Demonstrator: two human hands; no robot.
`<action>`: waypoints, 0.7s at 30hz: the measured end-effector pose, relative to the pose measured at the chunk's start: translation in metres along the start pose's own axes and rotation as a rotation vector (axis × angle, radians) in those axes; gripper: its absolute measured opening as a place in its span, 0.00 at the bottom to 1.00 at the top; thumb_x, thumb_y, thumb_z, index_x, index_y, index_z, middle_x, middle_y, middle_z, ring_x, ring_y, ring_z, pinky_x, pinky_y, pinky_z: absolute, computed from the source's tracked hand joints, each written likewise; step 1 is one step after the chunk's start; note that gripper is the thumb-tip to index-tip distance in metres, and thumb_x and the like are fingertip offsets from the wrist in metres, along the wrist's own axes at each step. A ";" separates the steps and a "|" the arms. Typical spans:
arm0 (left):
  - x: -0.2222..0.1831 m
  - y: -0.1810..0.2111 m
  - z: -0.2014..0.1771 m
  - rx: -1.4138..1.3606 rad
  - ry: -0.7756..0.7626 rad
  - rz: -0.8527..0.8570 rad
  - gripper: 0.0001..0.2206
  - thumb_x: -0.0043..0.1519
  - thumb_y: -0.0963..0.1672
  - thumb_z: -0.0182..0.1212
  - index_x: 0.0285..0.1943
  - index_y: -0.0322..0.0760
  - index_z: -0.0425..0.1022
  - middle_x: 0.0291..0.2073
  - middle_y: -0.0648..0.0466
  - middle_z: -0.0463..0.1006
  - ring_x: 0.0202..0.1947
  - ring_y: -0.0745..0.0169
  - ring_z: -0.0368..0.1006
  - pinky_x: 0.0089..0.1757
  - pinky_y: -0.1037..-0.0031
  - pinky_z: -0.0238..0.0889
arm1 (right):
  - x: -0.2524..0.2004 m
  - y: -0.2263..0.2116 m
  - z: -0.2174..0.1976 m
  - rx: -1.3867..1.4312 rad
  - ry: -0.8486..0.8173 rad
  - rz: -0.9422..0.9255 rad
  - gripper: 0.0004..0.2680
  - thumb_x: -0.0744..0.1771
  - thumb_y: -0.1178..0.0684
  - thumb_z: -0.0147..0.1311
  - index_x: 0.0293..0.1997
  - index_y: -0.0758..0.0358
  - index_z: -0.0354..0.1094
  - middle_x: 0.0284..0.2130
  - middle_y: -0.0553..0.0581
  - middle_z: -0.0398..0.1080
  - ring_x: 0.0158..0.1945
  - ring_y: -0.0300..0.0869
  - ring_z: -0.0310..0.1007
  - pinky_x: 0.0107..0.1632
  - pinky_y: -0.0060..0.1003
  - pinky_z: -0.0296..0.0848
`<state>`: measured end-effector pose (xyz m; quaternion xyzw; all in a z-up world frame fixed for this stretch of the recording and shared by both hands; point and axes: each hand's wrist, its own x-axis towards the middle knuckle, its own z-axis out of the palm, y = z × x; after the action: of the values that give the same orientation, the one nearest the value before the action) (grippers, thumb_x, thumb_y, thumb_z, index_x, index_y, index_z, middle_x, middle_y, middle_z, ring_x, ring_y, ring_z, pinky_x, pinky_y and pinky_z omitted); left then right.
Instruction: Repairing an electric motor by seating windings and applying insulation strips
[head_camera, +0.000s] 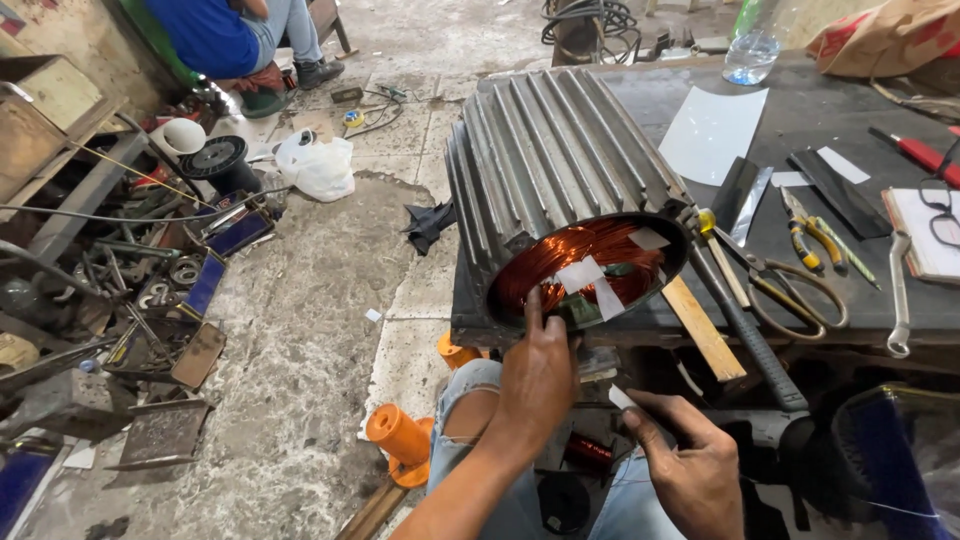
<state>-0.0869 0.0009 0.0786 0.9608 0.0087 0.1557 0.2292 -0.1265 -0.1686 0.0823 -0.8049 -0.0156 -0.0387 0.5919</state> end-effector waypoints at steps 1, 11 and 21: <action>0.004 -0.004 0.006 -0.023 0.043 -0.021 0.06 0.67 0.37 0.58 0.38 0.22 0.72 0.70 0.21 0.55 0.14 0.47 0.77 0.14 0.67 0.74 | 0.000 -0.003 0.000 0.026 0.009 0.046 0.07 0.62 0.58 0.64 0.42 0.64 0.83 0.36 0.54 0.84 0.41 0.38 0.82 0.49 0.28 0.78; 0.005 -0.026 0.011 0.181 0.056 0.076 0.06 0.60 0.30 0.56 0.36 0.26 0.75 0.74 0.38 0.58 0.08 0.51 0.73 0.10 0.67 0.62 | 0.036 -0.021 0.042 -0.261 0.225 -0.690 0.09 0.66 0.59 0.62 0.50 0.68 0.77 0.39 0.63 0.77 0.40 0.47 0.79 0.47 0.37 0.78; -0.004 -0.041 0.033 0.306 0.148 0.174 0.20 0.56 0.34 0.60 0.60 0.24 0.72 0.68 0.29 0.64 0.09 0.55 0.72 0.14 0.68 0.66 | 0.082 -0.027 0.088 -0.445 0.099 -0.539 0.07 0.67 0.56 0.59 0.46 0.64 0.80 0.43 0.62 0.80 0.54 0.57 0.78 0.56 0.47 0.77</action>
<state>-0.0787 0.0227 0.0315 0.9675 -0.0339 0.2421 0.0649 -0.0431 -0.0778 0.0885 -0.8783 -0.1900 -0.2352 0.3705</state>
